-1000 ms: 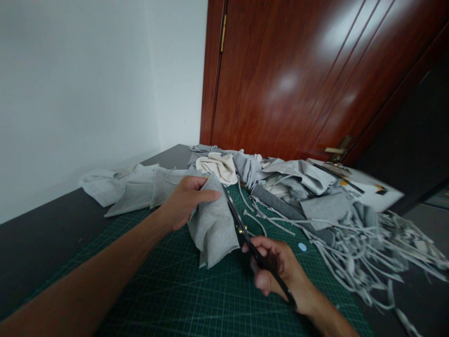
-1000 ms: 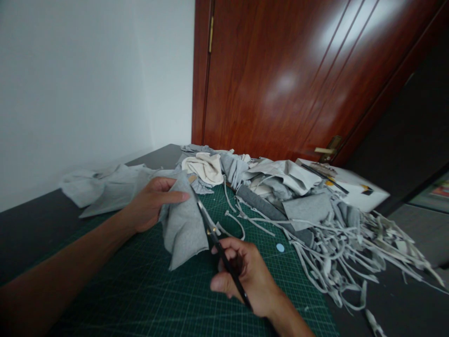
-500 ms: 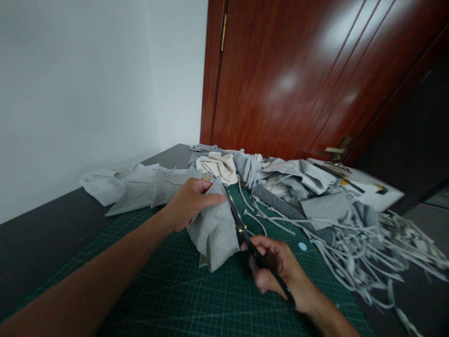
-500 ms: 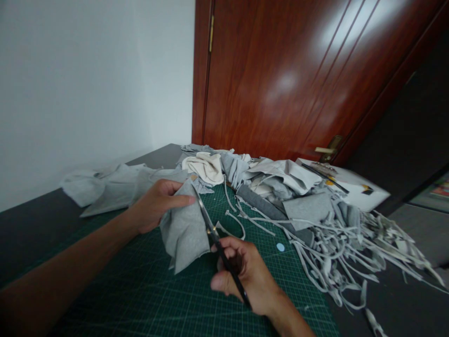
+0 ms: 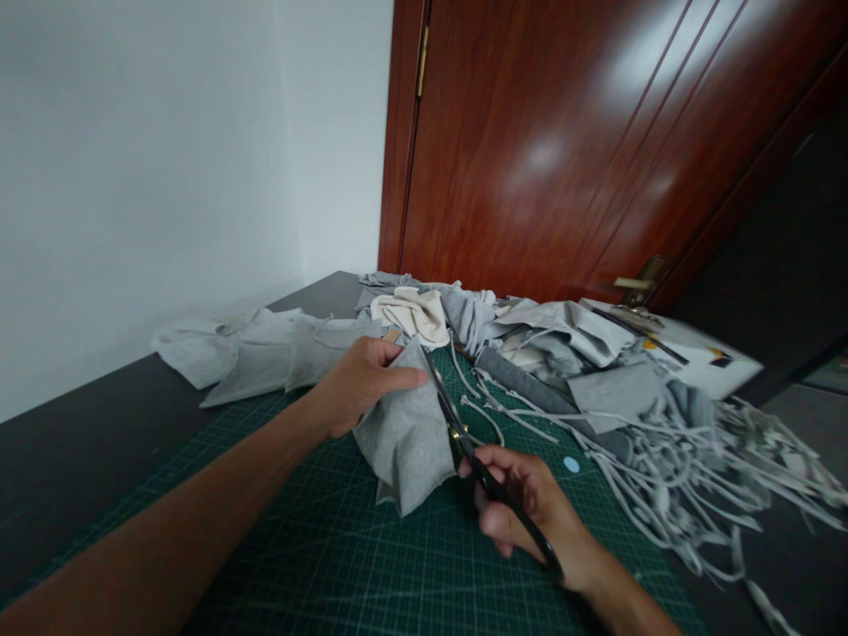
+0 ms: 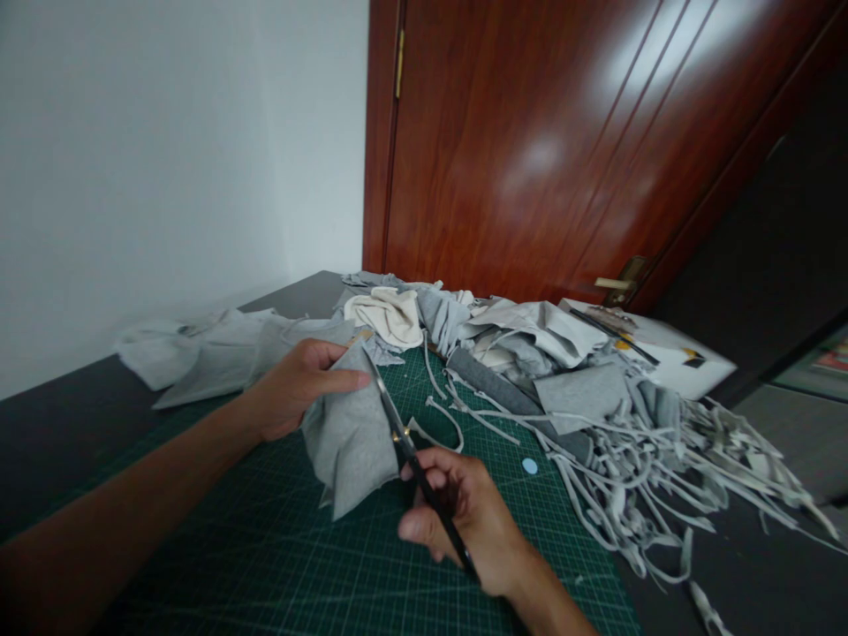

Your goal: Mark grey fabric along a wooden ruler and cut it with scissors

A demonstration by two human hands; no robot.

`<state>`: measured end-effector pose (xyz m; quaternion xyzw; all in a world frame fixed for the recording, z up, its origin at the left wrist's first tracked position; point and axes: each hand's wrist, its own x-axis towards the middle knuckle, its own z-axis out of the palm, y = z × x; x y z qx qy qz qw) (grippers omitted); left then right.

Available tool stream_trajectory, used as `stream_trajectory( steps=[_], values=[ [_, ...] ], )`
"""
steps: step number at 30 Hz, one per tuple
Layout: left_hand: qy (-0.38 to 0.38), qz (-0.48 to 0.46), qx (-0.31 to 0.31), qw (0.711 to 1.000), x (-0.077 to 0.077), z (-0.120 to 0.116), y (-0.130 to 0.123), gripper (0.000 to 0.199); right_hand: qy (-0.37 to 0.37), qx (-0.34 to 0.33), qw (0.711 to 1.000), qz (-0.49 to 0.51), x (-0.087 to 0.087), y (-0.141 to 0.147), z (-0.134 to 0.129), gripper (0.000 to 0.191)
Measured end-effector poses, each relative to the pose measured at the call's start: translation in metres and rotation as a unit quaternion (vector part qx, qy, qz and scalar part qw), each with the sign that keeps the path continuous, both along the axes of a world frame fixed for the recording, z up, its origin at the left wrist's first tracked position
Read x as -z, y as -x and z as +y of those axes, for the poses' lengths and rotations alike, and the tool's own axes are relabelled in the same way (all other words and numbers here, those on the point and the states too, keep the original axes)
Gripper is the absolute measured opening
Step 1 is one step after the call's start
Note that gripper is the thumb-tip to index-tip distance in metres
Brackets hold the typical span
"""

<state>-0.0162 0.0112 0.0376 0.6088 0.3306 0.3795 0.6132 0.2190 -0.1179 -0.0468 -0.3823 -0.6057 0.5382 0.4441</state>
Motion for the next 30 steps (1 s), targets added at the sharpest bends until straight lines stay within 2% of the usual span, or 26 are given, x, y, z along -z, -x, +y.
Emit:
stream_trajectory(
  steps=[12, 23, 30],
  values=[
    [0.01, -0.014, 0.007, 1.0, -0.0002, 0.0009, 0.0008, 0.019, 0.024, 0.022, 0.999, -0.024, -0.0033, 0.0018, -0.0016, 0.059],
    [0.005, -0.047, -0.008, 0.999, -0.0078, -0.0046, -0.0009, 0.021, 0.025, 0.026, 0.999, -0.009, -0.0027, 0.0044, -0.0005, 0.053],
    [-0.007, -0.021, -0.008, 1.0, -0.0015, -0.0021, -0.0033, 0.02, 0.012, 0.02, 1.0, 0.016, 0.0037, 0.0042, 0.0002, 0.063]
  ],
)
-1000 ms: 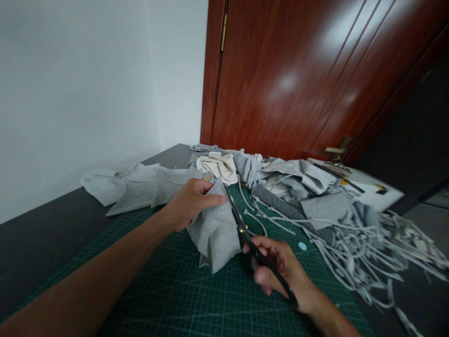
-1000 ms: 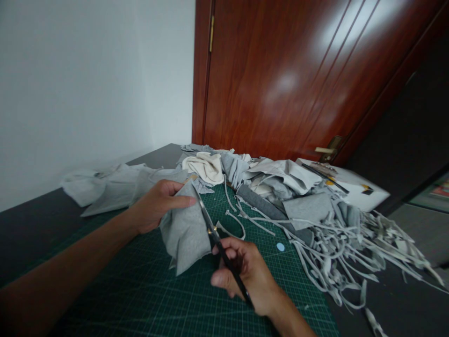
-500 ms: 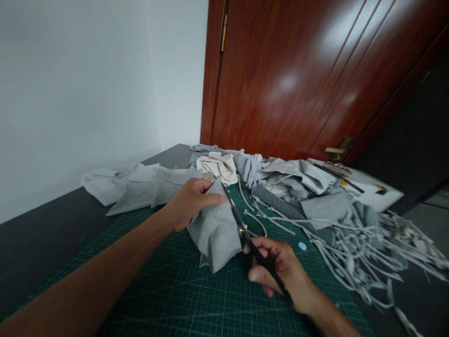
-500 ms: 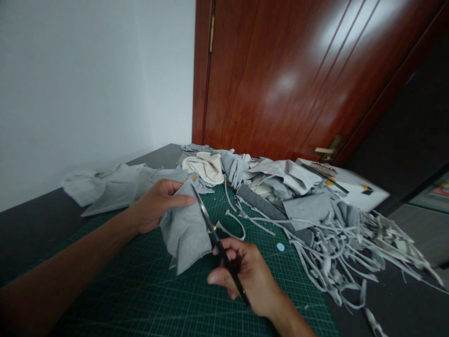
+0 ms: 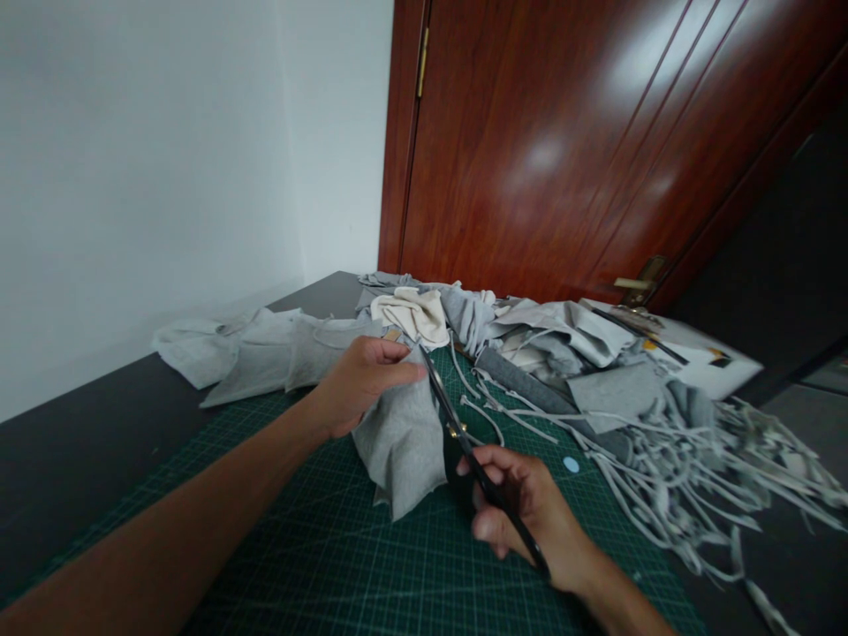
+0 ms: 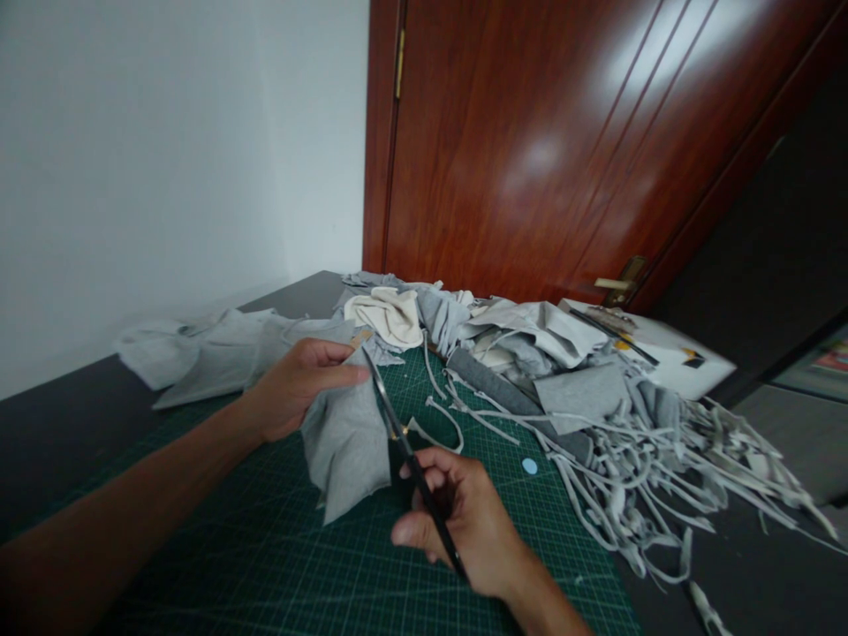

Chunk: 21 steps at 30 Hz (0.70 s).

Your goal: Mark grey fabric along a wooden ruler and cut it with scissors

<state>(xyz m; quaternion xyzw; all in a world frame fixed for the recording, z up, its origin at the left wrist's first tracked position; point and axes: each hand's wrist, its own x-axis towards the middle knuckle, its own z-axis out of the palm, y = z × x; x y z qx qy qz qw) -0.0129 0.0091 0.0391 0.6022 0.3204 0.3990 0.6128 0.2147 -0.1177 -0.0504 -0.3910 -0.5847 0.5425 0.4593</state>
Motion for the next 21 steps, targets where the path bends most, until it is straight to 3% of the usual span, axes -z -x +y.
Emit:
stream_trajectory(
  steps=[21],
  values=[
    [-0.01, 0.044, 0.046, 0.998, 0.0077, 0.0003, -0.0057, 0.018, -0.01, 0.006, 1.0, 0.006, -0.0016, 0.0039, -0.0008, 0.063]
  ],
)
